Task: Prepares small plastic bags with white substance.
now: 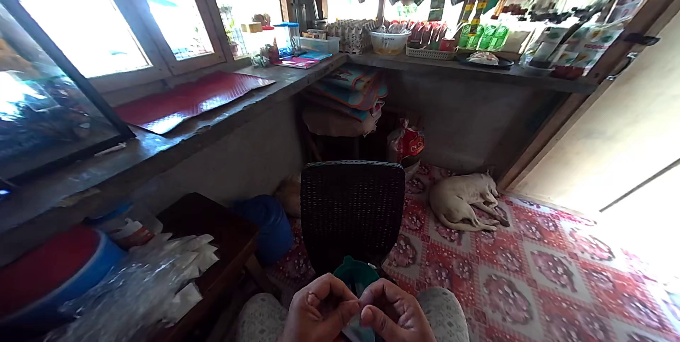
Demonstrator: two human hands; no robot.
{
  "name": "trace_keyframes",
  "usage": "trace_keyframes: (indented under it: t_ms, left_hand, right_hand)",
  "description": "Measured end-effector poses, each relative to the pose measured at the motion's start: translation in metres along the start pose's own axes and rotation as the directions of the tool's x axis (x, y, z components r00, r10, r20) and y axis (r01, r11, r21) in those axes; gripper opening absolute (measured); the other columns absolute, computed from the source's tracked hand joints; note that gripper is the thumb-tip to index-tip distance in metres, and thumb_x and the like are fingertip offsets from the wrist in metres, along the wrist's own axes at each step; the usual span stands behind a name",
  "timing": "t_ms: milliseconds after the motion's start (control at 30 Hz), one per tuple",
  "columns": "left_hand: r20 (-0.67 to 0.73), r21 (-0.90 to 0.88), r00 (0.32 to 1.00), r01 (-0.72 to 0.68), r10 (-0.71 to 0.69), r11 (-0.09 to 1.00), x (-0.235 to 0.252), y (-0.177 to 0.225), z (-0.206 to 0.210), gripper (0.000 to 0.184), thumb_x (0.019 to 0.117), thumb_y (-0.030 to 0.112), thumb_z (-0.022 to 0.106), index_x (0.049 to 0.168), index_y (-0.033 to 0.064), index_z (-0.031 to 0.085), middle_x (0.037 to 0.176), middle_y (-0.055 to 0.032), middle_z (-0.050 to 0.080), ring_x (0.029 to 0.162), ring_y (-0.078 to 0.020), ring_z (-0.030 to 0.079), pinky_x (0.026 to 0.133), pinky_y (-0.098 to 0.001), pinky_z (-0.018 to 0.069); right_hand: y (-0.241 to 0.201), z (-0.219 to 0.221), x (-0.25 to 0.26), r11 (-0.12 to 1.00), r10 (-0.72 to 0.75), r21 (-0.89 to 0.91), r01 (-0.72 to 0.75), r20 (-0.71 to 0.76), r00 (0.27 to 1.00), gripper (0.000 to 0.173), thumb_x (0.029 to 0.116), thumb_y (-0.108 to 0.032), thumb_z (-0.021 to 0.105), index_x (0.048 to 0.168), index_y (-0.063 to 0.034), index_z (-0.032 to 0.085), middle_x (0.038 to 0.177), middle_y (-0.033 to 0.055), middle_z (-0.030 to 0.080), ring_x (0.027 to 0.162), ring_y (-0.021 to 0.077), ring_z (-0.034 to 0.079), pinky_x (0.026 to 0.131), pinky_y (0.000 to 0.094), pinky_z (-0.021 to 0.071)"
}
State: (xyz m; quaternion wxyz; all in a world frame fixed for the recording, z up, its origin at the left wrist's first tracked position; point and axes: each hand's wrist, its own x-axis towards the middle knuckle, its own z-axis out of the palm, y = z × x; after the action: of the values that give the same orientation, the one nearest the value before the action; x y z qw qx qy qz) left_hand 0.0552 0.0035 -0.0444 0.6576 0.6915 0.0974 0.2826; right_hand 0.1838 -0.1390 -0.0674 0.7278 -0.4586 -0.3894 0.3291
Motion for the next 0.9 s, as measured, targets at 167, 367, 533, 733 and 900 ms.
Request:
trace_keyframes:
  t_ms: [167, 367, 533, 733, 900]
  left_hand:
    - [-0.002, 0.018, 1.000, 0.000, 0.000, 1.000, -0.001, -0.001, 0.001, 0.011, 0.0857, 0.002, 0.079, 0.089, 0.0027, 0.068, 0.080, -0.0019, 0.069, 0.067, -0.0073, 0.064, 0.062, -0.0232, 0.0569]
    - [-0.004, 0.005, 0.999, -0.044, 0.044, 0.999, -0.002, -0.010, 0.003, 0.024, 0.0869, 0.017, 0.082, 0.081, 0.0082, 0.061, 0.072, 0.0034, 0.056, 0.060, -0.0026, 0.051, 0.054, -0.0184, 0.0443]
    - [0.122, -0.048, 0.992, 0.049, -0.042, 0.998, 0.000, -0.002, -0.005, 0.022, 0.0915, 0.013, 0.076, 0.108, 0.0010, 0.068, 0.092, -0.0040, 0.071, 0.078, -0.0108, 0.069, 0.072, -0.0288, 0.0602]
    - [0.041, -0.028, 0.999, 0.011, -0.010, 1.000, 0.000, -0.006, -0.005, 0.008, 0.0888, 0.001, 0.075, 0.096, 0.0012, 0.071, 0.086, -0.0051, 0.071, 0.072, -0.0106, 0.067, 0.068, -0.0265, 0.0587]
    - [-0.003, -0.025, 1.000, 0.023, -0.023, 0.999, -0.003, -0.007, -0.001, 0.018, 0.0830, 0.005, 0.083, 0.087, 0.0047, 0.066, 0.077, -0.0002, 0.066, 0.065, -0.0067, 0.063, 0.062, -0.0239, 0.0558]
  right_hand:
    - [-0.001, 0.001, -0.001, 1.000, 0.006, -0.016, -0.006, 0.015, 1.000, 0.012, 0.0931, 0.001, 0.070, 0.105, 0.0000, 0.068, 0.094, 0.0037, 0.073, 0.082, 0.0084, 0.069, 0.078, 0.0280, 0.0596]
    - [0.005, 0.001, -0.002, 0.999, -0.007, -0.047, 0.010, 0.079, 0.997, 0.012, 0.0923, -0.001, 0.072, 0.103, 0.0021, 0.068, 0.092, 0.0049, 0.072, 0.082, 0.0092, 0.069, 0.079, 0.0297, 0.0596]
    - [0.001, -0.003, 0.001, 0.995, -0.055, -0.088, 0.048, -0.074, 0.996, 0.007, 0.0929, -0.005, 0.072, 0.098, -0.0027, 0.068, 0.086, 0.0006, 0.071, 0.077, 0.0055, 0.067, 0.072, 0.0246, 0.0582]
    - [0.001, 0.000, 0.000, 1.000, 0.002, -0.027, -0.003, -0.013, 1.000, 0.015, 0.0978, -0.007, 0.067, 0.110, 0.0012, 0.069, 0.099, 0.0060, 0.073, 0.088, 0.0115, 0.070, 0.082, 0.0308, 0.0603]
    - [0.001, 0.000, 0.001, 0.998, -0.008, -0.069, 0.006, -0.021, 1.000, 0.009, 0.0922, 0.000, 0.072, 0.100, 0.0027, 0.072, 0.092, 0.0062, 0.075, 0.081, 0.0084, 0.070, 0.077, 0.0264, 0.0606]
